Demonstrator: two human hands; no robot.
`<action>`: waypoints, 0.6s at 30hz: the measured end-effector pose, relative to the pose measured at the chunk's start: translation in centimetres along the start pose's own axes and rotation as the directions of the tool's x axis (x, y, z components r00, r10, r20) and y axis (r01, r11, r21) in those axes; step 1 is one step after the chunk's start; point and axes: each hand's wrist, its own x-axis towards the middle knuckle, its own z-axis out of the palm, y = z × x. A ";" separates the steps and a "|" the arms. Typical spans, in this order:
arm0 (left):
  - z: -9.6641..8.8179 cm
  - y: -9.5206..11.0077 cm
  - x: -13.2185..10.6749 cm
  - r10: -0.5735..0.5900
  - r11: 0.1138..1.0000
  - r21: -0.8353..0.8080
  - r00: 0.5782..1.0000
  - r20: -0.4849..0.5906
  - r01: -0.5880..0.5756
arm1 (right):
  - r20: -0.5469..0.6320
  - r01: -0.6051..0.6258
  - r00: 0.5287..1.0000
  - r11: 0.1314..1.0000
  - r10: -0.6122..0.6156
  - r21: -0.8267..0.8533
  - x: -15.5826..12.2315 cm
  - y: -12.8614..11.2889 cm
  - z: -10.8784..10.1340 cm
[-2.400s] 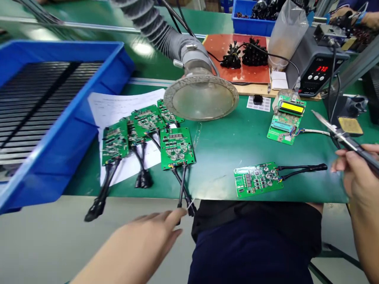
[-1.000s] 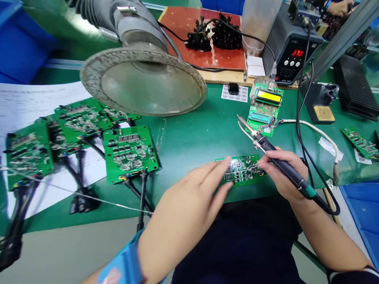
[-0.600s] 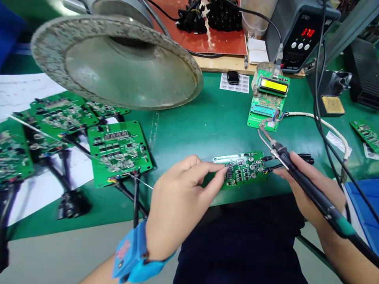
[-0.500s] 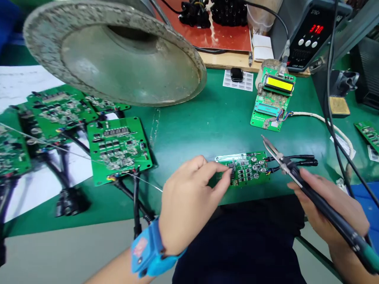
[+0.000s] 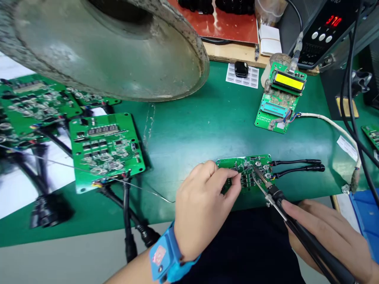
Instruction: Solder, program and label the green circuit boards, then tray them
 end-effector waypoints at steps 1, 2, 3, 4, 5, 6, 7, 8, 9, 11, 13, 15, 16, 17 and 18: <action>0.0 0.0 0.0 0.000 1.000 0.000 1.000 0.001 0.000 | -0.001 -0.001 1.000 1.000 0.001 -0.002 0.2 0.0 0.0; 0.0 0.0 0.0 -0.002 1.000 0.000 1.000 0.003 0.002 | -0.005 -0.002 1.000 1.000 0.002 -0.006 0.3 -0.1 0.1; 0.0 0.0 0.0 -0.004 1.000 0.002 1.000 0.006 0.004 | -0.010 -0.006 1.000 1.000 0.006 -0.010 0.5 -0.1 0.1; 0.1 0.0 0.0 -0.008 1.000 0.005 1.000 0.007 0.008 | -0.017 -0.008 1.000 1.000 0.007 -0.013 0.7 -0.1 0.2; 0.1 0.0 0.0 -0.009 1.000 0.008 1.000 0.009 0.009 | -0.029 -0.008 1.000 1.000 0.008 -0.016 0.8 -0.2 0.2; 0.1 0.0 0.0 -0.008 1.000 0.010 1.000 0.012 0.008 | -0.039 -0.006 0.999 1.000 0.006 -0.016 1.0 -0.3 0.2; 0.1 0.0 0.0 -0.007 1.000 0.013 1.000 0.012 0.007 | -0.045 -0.004 0.999 1.000 0.003 -0.016 1.1 -0.3 0.2; 0.1 0.0 0.0 -0.005 1.000 0.016 1.000 0.010 0.005 | -0.044 -0.004 0.999 1.000 0.003 -0.014 1.2 -0.4 0.2; 0.1 0.1 0.1 -0.004 1.000 0.021 1.000 0.012 0.004 | -0.040 -0.004 0.999 1.000 0.003 -0.012 1.3 -0.4 0.2; 0.1 0.1 0.1 -0.005 0.999 0.034 1.000 0.015 0.005 | -0.038 -0.011 0.999 1.000 0.011 -0.011 1.4 -0.5 0.1; 0.2 0.1 0.2 -0.010 0.999 0.046 1.000 0.018 0.009 | -0.056 -0.021 0.998 0.999 0.020 -0.025 1.5 -0.7 0.0; 0.2 0.1 0.2 -0.014 0.999 0.050 1.000 0.020 0.012 | -0.064 -0.031 0.998 0.999 0.028 -0.039 1.5 -0.8 0.0; 0.2 0.1 0.2 -0.015 0.999 0.049 1.000 0.019 0.014 | -0.062 -0.033 0.998 0.998 0.030 -0.045 1.6 -0.8 -0.1; 0.2 0.1 0.2 -0.017 0.999 0.049 1.000 0.021 0.016 | -0.058 -0.033 0.998 0.998 0.030 -0.049 1.6 -0.9 -0.1; 0.3 0.1 0.2 -0.017 0.999 0.048 1.000 0.020 0.016 | -0.056 -0.031 0.998 0.998 0.028 -0.051 1.6 -0.9 -0.1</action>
